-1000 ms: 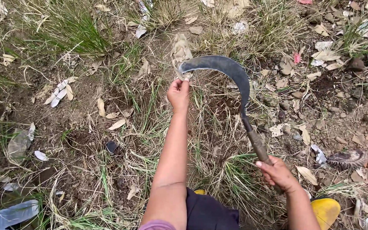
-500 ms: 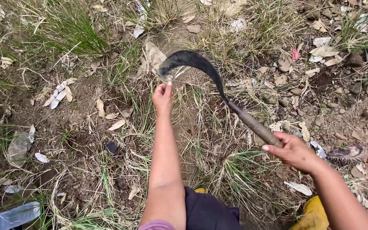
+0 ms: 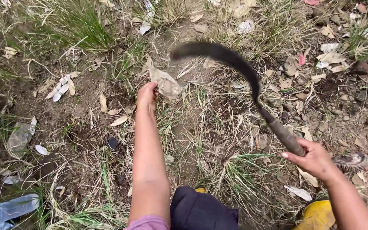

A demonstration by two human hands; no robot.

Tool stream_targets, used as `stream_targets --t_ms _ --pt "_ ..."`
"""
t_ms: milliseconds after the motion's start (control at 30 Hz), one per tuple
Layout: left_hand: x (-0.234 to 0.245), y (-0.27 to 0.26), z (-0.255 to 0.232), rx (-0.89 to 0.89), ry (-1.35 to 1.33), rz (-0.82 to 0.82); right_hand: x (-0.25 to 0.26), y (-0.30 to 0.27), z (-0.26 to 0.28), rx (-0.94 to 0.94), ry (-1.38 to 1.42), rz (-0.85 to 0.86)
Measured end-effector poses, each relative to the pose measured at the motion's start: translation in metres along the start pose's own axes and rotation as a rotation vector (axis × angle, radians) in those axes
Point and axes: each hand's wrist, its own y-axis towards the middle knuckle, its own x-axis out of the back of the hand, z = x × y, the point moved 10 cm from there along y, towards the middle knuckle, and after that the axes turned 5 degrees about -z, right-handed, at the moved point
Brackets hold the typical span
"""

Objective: Cutting and clearing grass and weeds using a hand sickle in a backyard area

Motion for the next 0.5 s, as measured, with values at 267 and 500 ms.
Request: stream_targets --t_ms 267,500 --pt "-0.019 0.004 0.100 0.209 -0.045 -0.097 -0.002 -0.001 0.039 0.348 0.644 -0.072" --pt "-0.296 -0.127 0.011 0.450 -1.078 1.395 0.020 -0.021 0.048 0.434 0.765 -0.279"
